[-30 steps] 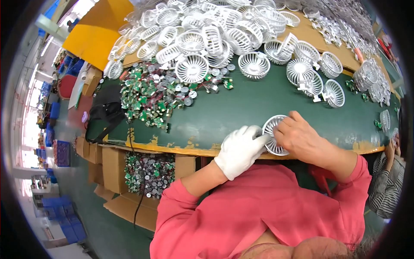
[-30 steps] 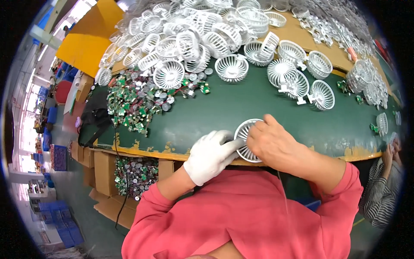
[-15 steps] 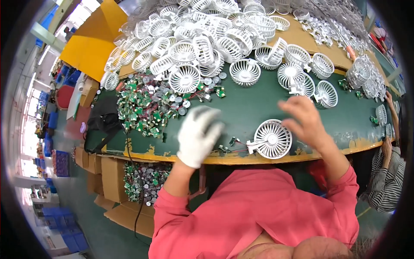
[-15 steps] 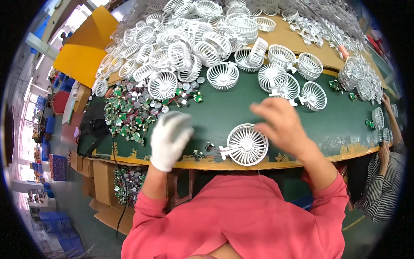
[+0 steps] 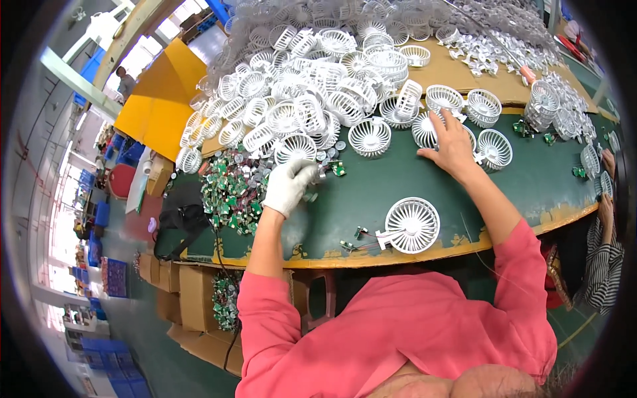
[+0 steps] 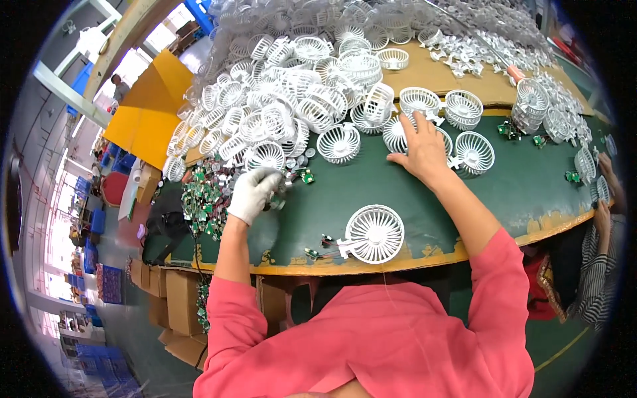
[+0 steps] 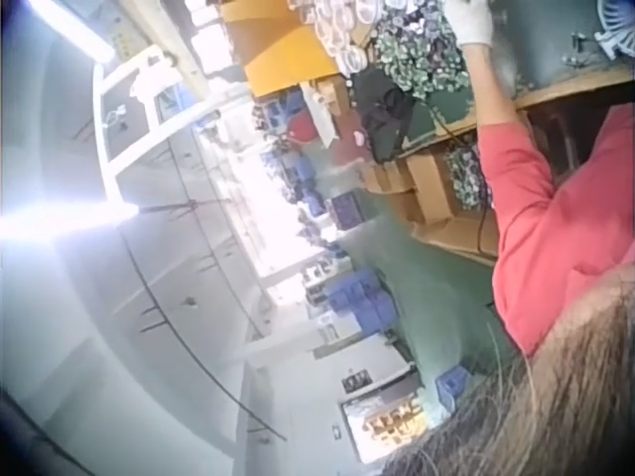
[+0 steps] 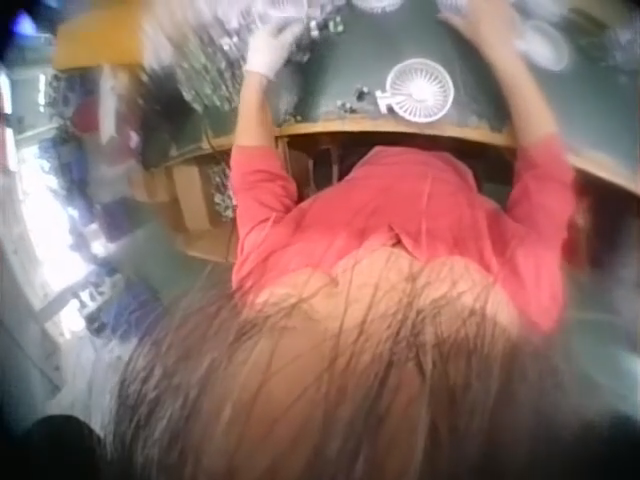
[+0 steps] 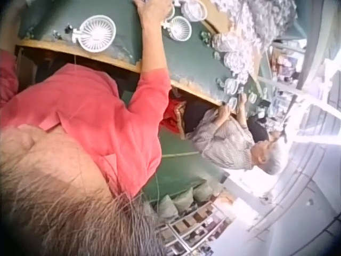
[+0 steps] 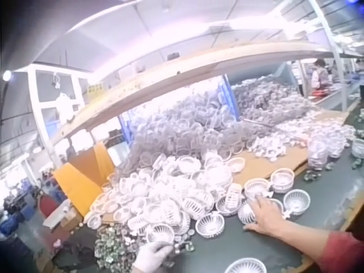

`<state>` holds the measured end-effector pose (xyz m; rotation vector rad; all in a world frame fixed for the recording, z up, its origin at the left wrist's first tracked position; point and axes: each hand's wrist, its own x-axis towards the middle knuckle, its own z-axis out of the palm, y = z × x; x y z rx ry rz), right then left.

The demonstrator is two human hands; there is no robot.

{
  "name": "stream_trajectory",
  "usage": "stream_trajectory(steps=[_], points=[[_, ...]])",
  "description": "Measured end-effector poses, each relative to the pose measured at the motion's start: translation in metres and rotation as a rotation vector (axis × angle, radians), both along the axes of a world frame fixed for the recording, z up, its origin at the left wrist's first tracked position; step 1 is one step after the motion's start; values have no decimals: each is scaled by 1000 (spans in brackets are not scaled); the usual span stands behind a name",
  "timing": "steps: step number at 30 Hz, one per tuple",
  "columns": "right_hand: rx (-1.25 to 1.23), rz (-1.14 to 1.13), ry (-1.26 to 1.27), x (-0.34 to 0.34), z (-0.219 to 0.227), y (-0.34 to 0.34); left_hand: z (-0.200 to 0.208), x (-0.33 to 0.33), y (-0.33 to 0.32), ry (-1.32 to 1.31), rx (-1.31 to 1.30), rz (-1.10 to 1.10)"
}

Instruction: The person assembles small fans by taking motors with attached circuit boards and pressing them into plastic fan grilles on the workbench.

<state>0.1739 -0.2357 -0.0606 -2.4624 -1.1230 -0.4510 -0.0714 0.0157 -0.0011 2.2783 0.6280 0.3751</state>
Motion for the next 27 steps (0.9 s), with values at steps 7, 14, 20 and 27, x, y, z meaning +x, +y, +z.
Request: stream_trajectory(steps=[7, 14, 20, 27], points=[[444, 204, 338, 10, 21, -28, 41, 14, -50, -242, -322, -28], [798, 154, 1463, -29, 7, -87, -19, -21, -52, -27, 229, -71], [329, 107, 724, -50, 10, -112, -19, -50, -60, 120, 738, 9], [-94, 391, 185, -45, 27, -110, -36, -29, -51, 145, 767, -143]])
